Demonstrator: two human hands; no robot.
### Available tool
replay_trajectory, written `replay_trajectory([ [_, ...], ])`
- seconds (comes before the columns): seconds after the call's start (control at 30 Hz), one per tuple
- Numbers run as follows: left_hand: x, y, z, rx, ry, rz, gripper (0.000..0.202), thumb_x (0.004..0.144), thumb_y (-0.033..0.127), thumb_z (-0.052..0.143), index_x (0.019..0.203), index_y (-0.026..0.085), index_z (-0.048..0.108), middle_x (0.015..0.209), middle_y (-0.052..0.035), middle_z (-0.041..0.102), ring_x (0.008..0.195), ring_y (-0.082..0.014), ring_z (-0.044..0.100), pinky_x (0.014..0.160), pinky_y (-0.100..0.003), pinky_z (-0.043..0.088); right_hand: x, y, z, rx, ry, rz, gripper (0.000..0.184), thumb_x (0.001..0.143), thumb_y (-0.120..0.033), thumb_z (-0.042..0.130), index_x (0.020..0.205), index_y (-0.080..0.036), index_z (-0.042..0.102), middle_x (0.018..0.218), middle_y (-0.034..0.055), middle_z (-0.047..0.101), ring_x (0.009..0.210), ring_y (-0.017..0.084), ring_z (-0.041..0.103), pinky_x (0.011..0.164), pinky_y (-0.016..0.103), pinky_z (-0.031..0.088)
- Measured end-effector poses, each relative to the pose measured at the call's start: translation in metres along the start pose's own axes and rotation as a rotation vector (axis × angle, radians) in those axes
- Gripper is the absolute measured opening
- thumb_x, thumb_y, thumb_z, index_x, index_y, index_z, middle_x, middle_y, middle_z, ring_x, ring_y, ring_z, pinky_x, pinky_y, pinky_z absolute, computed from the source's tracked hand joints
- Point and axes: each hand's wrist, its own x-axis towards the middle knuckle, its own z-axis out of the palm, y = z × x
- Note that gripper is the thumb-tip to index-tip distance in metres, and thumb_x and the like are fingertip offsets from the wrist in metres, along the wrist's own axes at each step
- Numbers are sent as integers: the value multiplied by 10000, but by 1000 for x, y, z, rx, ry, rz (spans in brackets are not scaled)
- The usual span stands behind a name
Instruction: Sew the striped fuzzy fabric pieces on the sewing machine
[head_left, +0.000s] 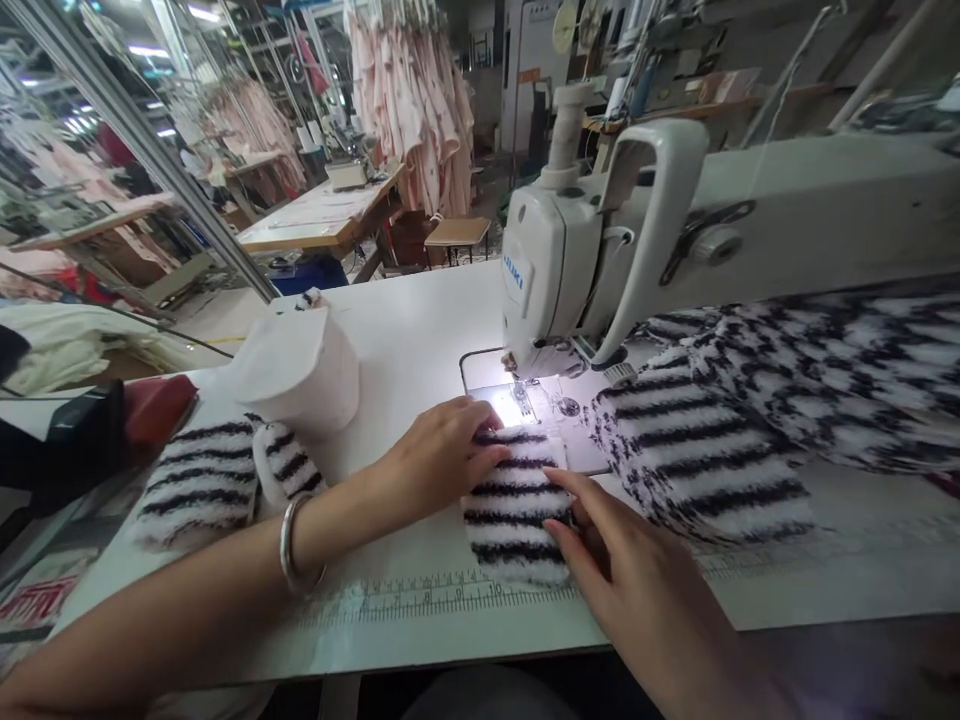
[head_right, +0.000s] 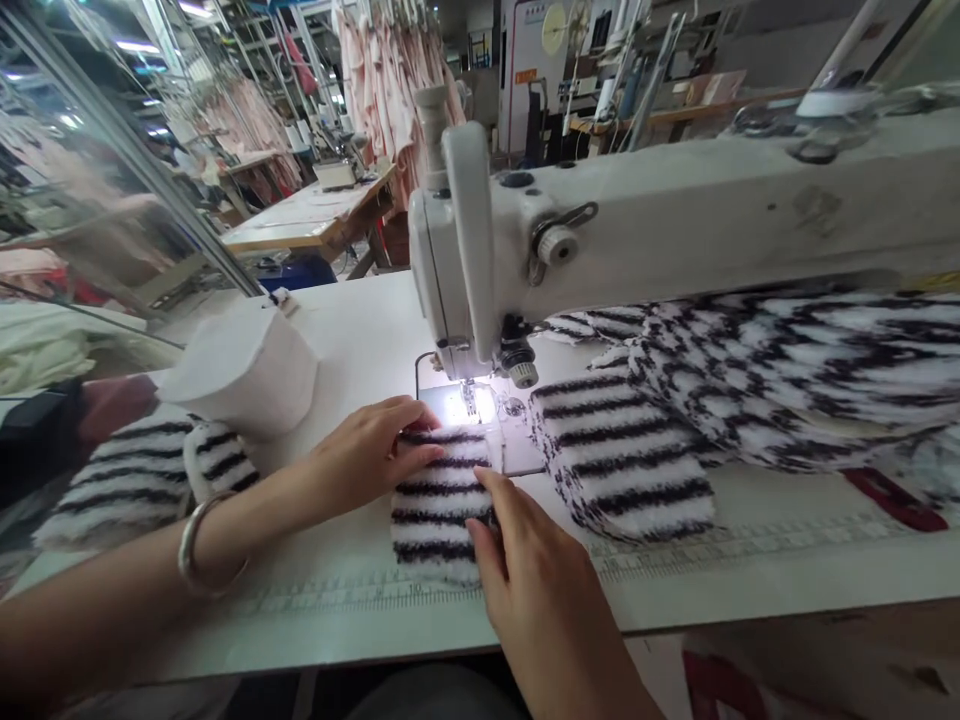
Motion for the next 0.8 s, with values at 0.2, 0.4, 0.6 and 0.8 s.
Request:
replay_trajectory([
  [0.2, -3, -2, 0, -18, -103, -37, 114, 854, 206, 574, 955, 154, 583, 912, -62, 666, 779, -183, 598, 699, -297, 445, -7, -5, 9, -102, -33, -139, 388, 922, -189, 411, 1306, -139, 443, 1029, 65, 706, 850, 176, 697, 629, 281, 597],
  [0.4, -7, 0, -5, -69, -13, -87, 171, 913, 334, 495, 902, 192, 590, 762, 1, 629, 661, -133, 542, 617, -247, 394, -10, -3, 7, -58, -16, -175, 429, 930, -156, 390, 1358, -119, 386, 988, 63, 711, 821, 159, 694, 634, 245, 584],
  [0.6, 8, -2, 5, -142, -39, -133, 153, 851, 339, 583, 913, 206, 625, 812, 6, 660, 677, -131, 560, 623, -236, 413, -17, -5, 14, -68, -8, -67, 418, 939, -146, 364, 1355, -128, 404, 995, 54, 718, 788, 165, 697, 594, 254, 575],
  [0.8, 9, -7, 4, -190, -78, -197, 202, 849, 378, 578, 937, 204, 633, 825, -8, 681, 718, -152, 596, 648, -245, 447, -17, -9, 20, -66, -10, -68, 444, 910, -101, 366, 1348, -65, 430, 835, 60, 709, 649, 157, 670, 611, 256, 587],
])
